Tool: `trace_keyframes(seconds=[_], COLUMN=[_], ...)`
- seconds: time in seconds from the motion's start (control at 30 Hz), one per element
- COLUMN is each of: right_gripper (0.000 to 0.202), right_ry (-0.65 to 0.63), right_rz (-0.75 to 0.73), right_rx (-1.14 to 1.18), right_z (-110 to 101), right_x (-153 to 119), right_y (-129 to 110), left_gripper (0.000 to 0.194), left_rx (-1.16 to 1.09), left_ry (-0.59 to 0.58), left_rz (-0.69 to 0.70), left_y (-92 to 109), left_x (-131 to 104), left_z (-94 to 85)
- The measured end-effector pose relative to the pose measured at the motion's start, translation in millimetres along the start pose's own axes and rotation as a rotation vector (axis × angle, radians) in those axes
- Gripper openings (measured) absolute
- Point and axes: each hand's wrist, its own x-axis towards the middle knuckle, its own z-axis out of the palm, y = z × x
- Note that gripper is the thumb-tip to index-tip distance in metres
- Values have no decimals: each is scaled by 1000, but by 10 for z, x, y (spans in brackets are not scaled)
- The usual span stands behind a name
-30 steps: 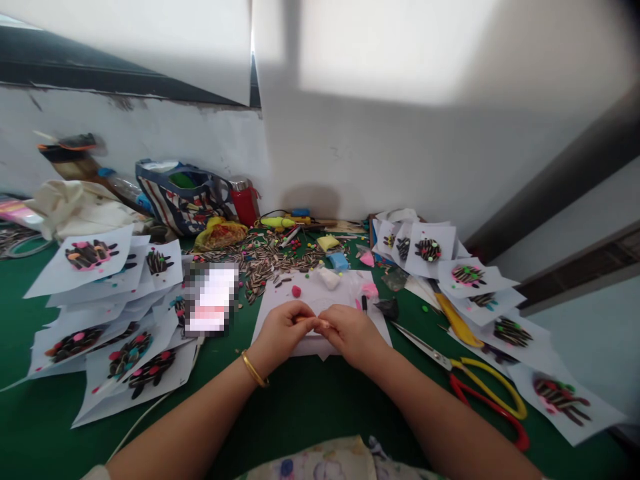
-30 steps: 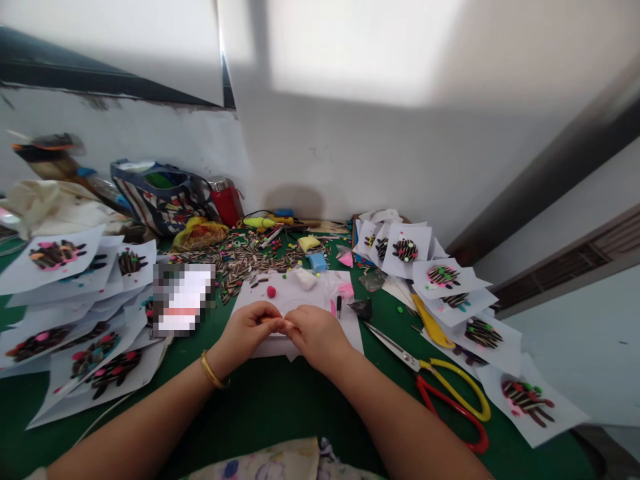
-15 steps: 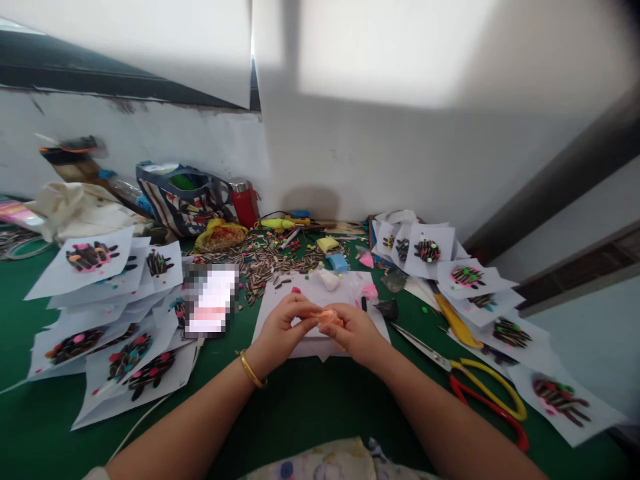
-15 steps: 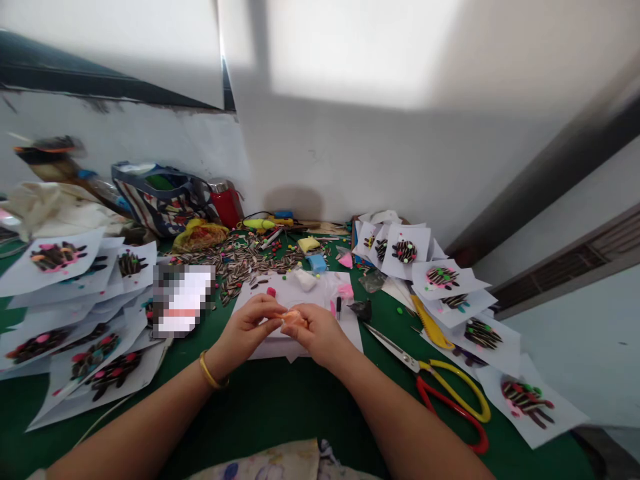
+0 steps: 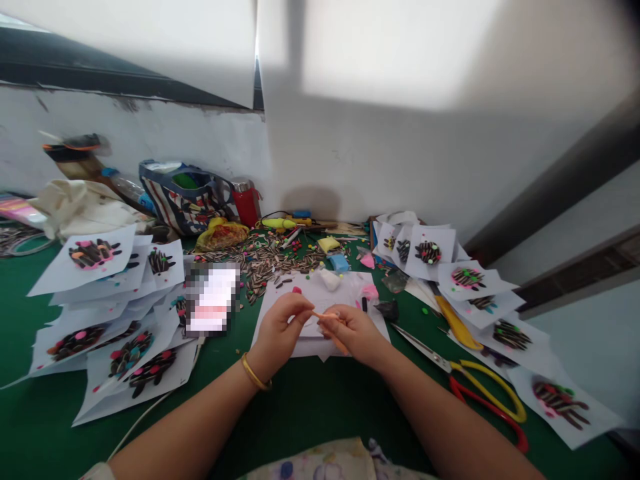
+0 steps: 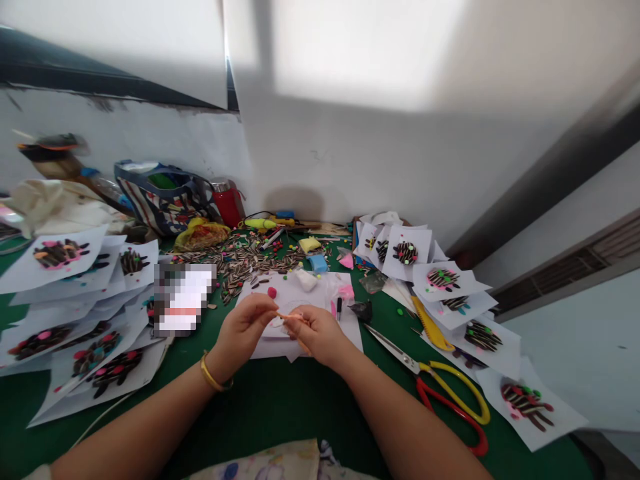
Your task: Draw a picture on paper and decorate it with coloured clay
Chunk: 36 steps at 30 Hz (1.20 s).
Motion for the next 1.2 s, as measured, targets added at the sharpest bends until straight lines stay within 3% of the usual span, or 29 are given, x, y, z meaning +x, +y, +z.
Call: trace_keyframes(seconds=[0.1,0.23,0.53,0.73,0.93,1.1,1.2], right_gripper=[35,33,36,32,30,29,27], right_ry=[36,17,-14,18,55,10,34], right_rz=[-31,-72,-25,-46,-69,-37,-38], right_rx=[-62,-99,0,1,-35,-70,-134], right_z=[-43,-67,-40,-48,-79,-59,-52], right_x=[7,21,22,17,4,-10,-13], right_y=[12,11,70,13,-35,-35,-59], left_gripper=[9,9,18,19,14,13,8], left_rx=[-94,-91,-21,-226,-192,-184,-135], left_ry=[-12,-144,-284,-108,-92,-151,-119], left_rz=[-101,-24,10,-185,-96,-193,-242], left_y=[-8,6,59,29,-3,9,-11], left_x=[5,18,-16,-12,49,29,-1], left_z=[-3,3,23,20,-2,10,13])
